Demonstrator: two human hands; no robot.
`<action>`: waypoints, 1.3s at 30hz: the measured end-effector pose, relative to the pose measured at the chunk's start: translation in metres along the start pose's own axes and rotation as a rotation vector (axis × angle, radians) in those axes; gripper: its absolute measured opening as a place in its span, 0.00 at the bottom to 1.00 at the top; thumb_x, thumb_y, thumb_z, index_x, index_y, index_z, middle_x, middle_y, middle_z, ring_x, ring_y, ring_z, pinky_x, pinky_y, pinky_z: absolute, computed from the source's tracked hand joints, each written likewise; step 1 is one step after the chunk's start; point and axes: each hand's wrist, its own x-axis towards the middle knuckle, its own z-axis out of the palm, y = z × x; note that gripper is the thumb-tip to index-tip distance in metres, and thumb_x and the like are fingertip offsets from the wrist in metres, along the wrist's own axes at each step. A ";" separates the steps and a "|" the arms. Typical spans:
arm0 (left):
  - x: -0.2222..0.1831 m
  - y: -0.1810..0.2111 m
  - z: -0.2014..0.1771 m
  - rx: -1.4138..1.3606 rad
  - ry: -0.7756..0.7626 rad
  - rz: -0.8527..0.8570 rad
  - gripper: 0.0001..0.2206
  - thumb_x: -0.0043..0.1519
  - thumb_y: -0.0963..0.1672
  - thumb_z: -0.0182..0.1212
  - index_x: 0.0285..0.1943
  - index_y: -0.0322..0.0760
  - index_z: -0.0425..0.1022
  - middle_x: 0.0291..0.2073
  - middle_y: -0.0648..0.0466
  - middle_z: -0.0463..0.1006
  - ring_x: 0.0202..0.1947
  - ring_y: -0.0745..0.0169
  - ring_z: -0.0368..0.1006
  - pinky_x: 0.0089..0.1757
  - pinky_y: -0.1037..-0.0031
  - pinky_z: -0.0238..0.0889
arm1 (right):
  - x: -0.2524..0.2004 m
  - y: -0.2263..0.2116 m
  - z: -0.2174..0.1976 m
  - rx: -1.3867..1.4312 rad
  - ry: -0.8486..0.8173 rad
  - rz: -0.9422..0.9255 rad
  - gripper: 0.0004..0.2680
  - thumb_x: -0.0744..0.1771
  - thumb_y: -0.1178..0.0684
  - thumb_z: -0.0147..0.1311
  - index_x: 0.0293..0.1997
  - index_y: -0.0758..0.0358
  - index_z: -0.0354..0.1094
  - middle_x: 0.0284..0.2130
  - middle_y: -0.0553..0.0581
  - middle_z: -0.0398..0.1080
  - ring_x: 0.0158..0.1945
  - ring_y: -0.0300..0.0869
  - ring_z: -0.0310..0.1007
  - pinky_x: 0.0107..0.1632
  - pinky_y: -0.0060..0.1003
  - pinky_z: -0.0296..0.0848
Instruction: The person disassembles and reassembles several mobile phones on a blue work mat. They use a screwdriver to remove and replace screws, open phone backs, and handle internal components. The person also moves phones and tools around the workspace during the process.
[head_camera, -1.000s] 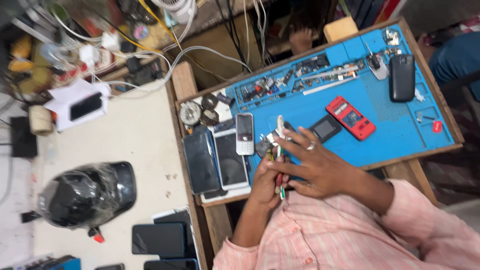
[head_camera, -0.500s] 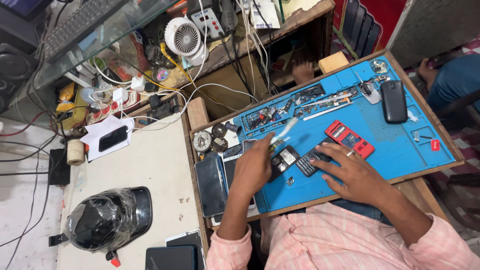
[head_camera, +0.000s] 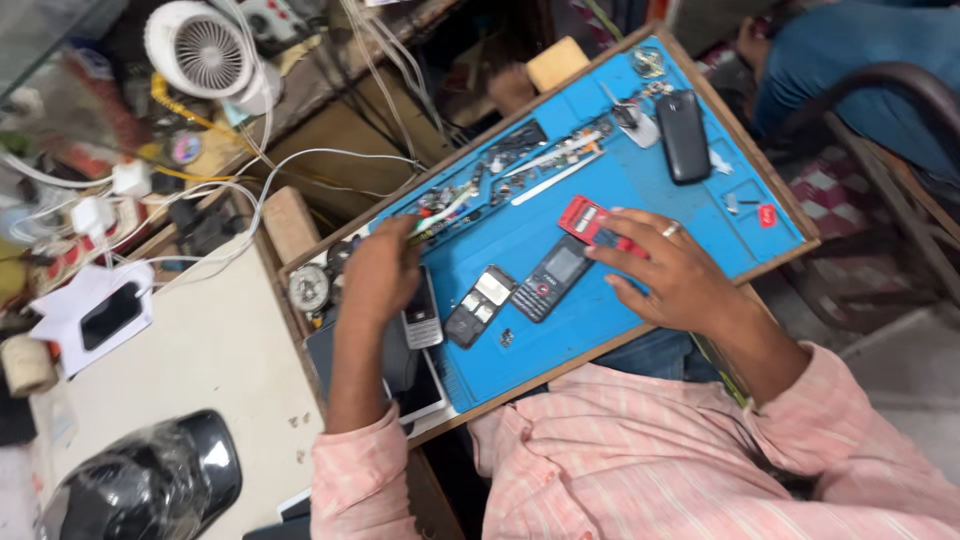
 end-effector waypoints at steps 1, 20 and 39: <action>0.001 0.000 -0.003 0.017 -0.014 -0.027 0.16 0.59 0.41 0.63 0.57 0.38 0.76 0.50 0.42 0.79 0.49 0.37 0.75 0.46 0.52 0.67 | 0.001 0.000 0.001 0.000 0.001 -0.003 0.15 0.63 0.55 0.62 0.55 0.56 0.74 0.60 0.63 0.68 0.64 0.57 0.67 0.61 0.51 0.68; 0.063 0.070 0.071 -0.117 0.039 0.270 0.16 0.56 0.40 0.64 0.55 0.40 0.77 0.46 0.46 0.80 0.46 0.40 0.77 0.46 0.55 0.69 | 0.000 0.000 0.008 0.051 -0.032 0.022 0.15 0.63 0.54 0.62 0.56 0.57 0.73 0.60 0.64 0.66 0.63 0.59 0.66 0.61 0.52 0.68; 0.000 0.082 0.062 -0.260 0.323 0.260 0.26 0.57 0.46 0.75 0.65 0.39 0.74 0.60 0.43 0.74 0.62 0.40 0.69 0.61 0.56 0.62 | -0.004 0.006 -0.006 -0.044 -0.013 0.143 0.21 0.61 0.42 0.66 0.58 0.56 0.71 0.60 0.64 0.65 0.62 0.59 0.64 0.61 0.53 0.64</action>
